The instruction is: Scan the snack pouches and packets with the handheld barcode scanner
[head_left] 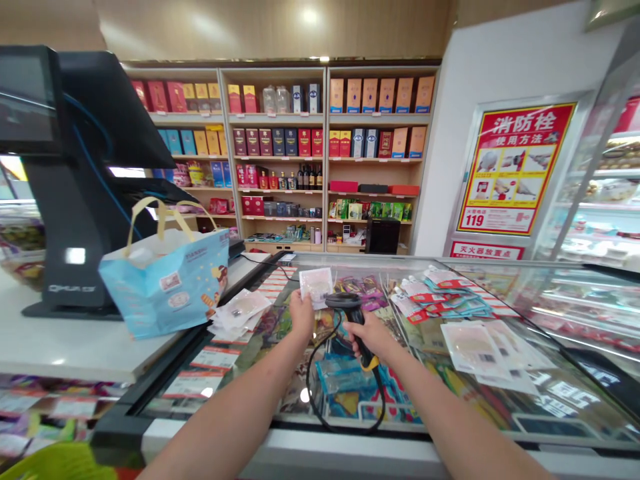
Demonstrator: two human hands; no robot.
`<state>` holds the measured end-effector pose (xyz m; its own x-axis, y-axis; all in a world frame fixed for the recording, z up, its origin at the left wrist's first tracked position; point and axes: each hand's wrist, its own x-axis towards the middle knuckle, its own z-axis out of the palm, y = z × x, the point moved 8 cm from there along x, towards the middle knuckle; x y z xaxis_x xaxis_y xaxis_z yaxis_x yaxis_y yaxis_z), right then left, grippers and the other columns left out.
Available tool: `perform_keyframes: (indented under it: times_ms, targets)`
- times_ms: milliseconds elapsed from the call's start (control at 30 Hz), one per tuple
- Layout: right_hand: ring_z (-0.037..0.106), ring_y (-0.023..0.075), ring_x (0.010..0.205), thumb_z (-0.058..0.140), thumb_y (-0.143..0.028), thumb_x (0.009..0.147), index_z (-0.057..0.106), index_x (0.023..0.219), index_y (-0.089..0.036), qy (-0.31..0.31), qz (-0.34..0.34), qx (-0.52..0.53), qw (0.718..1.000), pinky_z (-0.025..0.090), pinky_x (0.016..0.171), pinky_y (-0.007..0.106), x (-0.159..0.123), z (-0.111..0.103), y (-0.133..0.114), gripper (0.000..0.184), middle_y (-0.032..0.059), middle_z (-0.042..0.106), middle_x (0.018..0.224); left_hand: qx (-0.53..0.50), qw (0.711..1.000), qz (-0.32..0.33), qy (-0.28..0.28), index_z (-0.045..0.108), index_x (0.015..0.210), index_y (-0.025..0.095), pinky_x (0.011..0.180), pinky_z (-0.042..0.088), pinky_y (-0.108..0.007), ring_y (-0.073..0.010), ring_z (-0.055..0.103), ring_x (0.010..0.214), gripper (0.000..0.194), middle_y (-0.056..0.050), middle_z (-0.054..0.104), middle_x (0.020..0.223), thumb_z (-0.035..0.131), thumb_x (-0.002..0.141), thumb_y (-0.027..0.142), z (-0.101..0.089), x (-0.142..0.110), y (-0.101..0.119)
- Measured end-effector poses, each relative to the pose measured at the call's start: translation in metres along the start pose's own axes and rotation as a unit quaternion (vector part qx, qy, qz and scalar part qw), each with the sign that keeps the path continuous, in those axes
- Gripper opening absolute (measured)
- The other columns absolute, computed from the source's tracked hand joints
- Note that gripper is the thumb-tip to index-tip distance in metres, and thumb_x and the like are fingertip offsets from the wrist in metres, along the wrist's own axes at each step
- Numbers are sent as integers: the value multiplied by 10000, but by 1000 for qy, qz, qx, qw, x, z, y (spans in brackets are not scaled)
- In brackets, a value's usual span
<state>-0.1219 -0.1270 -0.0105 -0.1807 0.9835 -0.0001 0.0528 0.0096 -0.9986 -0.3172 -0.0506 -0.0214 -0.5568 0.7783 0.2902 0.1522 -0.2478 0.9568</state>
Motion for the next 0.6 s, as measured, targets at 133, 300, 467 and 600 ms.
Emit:
perform_keyframes:
  times_ms: [133,300,467,600]
  targets:
    - [471,88,338,676,-353,626,470,703,-199,-1,2,10,1000,424,336,209,2,0,-1,268,-75,524,451,14,1000,10,-5,541,880,171,740,499,-293,-175,623,793,127,-32,634,814,494,792,250,1,4,-1]
    - [449,83,324,683,-373,621,464,659,-194,23,12,64,998,416,332,208,-7,-13,-16,286,-71,494,408,-8,1000,-25,-5,547,843,158,695,518,-302,-172,628,744,131,-31,634,770,548,754,254,4,3,0]
    - [457,80,347,726,-409,583,476,717,-189,64,-28,99,993,422,340,209,-34,-58,-30,359,-73,519,454,-168,961,-151,-160,531,760,140,554,497,-255,-133,595,545,192,4,605,610,667,641,205,56,-43,9]
    - [480,87,370,726,-394,613,489,794,-193,118,-50,100,987,439,356,211,-65,-106,-30,360,-75,538,489,-183,909,-222,-301,519,702,139,473,455,-222,-104,536,445,257,20,577,530,740,577,177,116,-115,24]
